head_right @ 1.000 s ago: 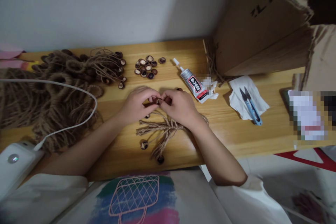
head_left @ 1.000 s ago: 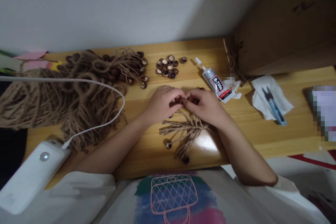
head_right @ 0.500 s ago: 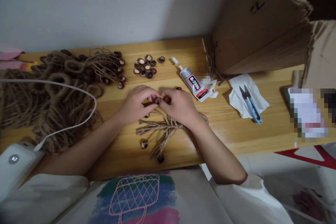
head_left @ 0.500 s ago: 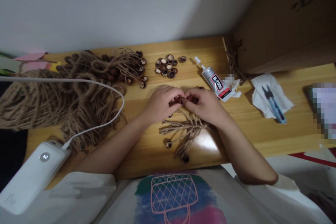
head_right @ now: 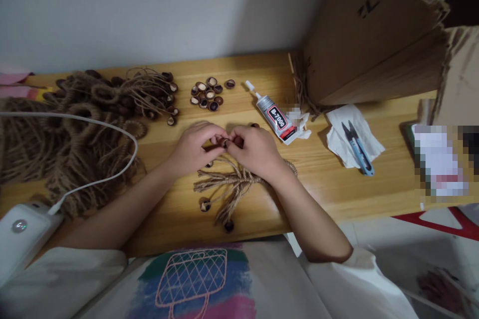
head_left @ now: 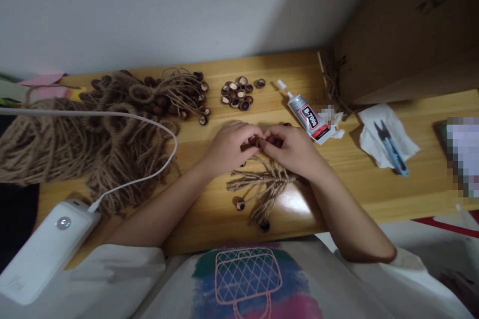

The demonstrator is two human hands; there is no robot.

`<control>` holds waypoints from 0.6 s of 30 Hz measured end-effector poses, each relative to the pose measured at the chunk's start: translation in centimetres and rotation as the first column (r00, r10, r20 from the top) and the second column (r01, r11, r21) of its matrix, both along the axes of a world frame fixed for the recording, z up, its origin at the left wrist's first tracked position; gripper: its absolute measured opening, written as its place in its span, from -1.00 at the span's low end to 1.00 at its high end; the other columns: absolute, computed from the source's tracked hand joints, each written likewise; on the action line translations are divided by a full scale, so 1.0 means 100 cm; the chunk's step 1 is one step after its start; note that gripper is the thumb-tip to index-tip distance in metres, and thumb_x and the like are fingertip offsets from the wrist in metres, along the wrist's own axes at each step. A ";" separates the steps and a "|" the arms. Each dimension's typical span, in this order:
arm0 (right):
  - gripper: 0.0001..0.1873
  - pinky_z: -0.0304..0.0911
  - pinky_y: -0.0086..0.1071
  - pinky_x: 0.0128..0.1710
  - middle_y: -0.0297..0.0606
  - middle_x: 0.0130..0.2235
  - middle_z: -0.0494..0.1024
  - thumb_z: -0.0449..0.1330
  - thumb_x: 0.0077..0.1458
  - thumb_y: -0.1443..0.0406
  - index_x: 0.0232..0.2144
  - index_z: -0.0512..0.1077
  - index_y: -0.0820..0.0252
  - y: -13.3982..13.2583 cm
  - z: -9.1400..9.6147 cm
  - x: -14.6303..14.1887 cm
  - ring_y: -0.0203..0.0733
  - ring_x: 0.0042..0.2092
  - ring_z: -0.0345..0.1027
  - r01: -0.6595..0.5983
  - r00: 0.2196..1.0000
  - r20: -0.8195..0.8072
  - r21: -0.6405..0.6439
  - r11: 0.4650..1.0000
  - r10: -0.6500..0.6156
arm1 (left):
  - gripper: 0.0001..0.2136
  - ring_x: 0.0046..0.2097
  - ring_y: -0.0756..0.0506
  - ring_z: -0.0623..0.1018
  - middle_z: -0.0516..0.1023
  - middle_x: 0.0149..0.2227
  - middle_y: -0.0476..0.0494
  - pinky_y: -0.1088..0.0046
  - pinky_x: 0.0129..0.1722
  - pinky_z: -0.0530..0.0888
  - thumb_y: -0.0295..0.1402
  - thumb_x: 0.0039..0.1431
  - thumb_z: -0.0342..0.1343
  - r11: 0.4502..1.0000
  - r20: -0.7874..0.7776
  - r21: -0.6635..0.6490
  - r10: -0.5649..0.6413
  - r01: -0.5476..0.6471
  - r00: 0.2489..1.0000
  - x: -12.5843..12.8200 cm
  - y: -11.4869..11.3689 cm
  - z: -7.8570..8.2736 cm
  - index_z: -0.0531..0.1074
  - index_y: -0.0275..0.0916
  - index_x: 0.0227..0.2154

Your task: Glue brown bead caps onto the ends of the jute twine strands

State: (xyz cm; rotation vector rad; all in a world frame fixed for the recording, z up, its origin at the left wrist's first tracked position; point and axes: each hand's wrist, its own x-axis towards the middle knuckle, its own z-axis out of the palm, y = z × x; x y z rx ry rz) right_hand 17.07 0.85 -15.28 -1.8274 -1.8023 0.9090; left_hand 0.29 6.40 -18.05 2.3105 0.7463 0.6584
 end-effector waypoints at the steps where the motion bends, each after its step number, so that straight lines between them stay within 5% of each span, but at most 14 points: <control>1: -0.89 -0.01 -0.47 -0.45 -0.33 -0.51 0.48 0.16 0.01 0.32 -0.45 0.47 0.24 0.000 0.000 0.000 -0.32 -0.48 0.24 -0.001 1.000 -0.003 0.002 1.000 0.001 | -0.85 -0.35 -0.05 0.46 0.50 -0.42 0.00 0.39 -0.25 0.35 -0.52 0.00 0.18 1.000 0.002 0.002 -0.001 0.001 1.000 0.000 0.000 0.000 0.42 -0.24 -0.33; 18: -0.88 0.00 -0.46 -0.44 -0.33 -0.51 0.48 0.16 0.01 0.31 -0.46 0.47 0.24 0.000 0.000 0.000 -0.32 -0.47 0.24 0.000 1.000 0.008 0.003 1.000 0.000 | -0.84 -0.35 -0.05 0.46 0.50 -0.42 -0.01 0.39 -0.26 0.34 -0.52 0.00 0.18 1.000 0.010 0.003 -0.008 0.008 1.000 -0.001 0.000 -0.001 0.42 -0.25 -0.32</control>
